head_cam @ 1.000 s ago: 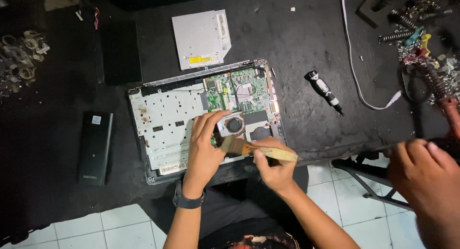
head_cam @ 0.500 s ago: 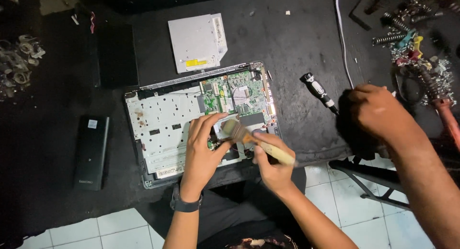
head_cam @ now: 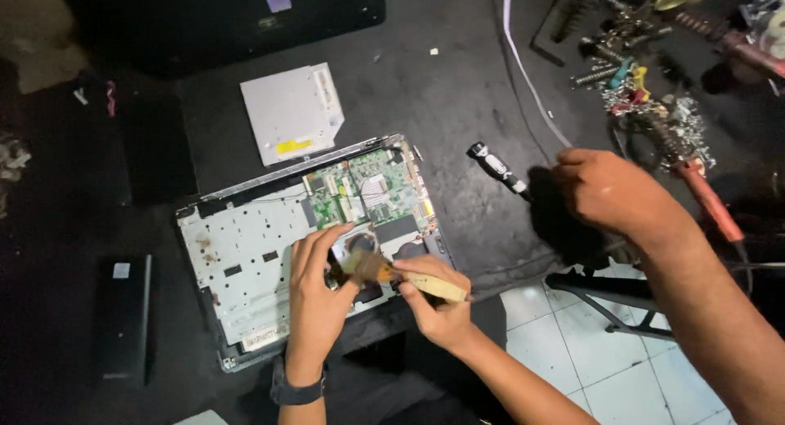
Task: Disassembling and cleaning the internal components of a laptop on a repair bench.
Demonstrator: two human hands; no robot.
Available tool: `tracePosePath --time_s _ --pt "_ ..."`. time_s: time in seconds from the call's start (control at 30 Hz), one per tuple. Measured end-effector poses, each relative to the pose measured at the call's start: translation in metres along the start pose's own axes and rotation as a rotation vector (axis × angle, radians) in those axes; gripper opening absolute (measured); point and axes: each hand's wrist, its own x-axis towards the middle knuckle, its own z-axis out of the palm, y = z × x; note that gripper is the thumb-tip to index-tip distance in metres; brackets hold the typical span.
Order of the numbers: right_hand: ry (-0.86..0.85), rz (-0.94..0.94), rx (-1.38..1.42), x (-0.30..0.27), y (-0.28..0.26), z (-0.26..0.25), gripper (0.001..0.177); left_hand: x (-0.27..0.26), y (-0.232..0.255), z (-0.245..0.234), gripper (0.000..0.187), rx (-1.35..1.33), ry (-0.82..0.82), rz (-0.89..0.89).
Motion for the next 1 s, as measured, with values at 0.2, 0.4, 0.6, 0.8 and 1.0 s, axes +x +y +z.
tracePosePath --time_s 0.2,0.4,0.6,0.8,1.0 --pt "0.017 -0.061 0.003 0.008 -0.005 0.001 0.033 0.003 0.002 0.0 0.054 -0.009 0.027 0.01" --pt "-0.024 -0.036 0.039 0.003 0.003 -0.003 0.036 0.003 -0.003 0.002 0.053 0.005 0.015 0.034" --pt "-0.015 -0.063 0.001 0.005 0.001 -0.002 0.035 0.001 -0.002 -0.001 0.055 -0.025 0.007 0.047" --pt "0.045 -0.059 0.038 0.007 0.004 -0.001 0.03 0.006 0.015 -0.01 0.059 -0.142 0.013 -0.029" --pt "0.028 -0.033 0.073 0.013 -0.003 0.0 0.031 0.008 0.017 -0.01 0.057 -0.151 0.023 -0.02"
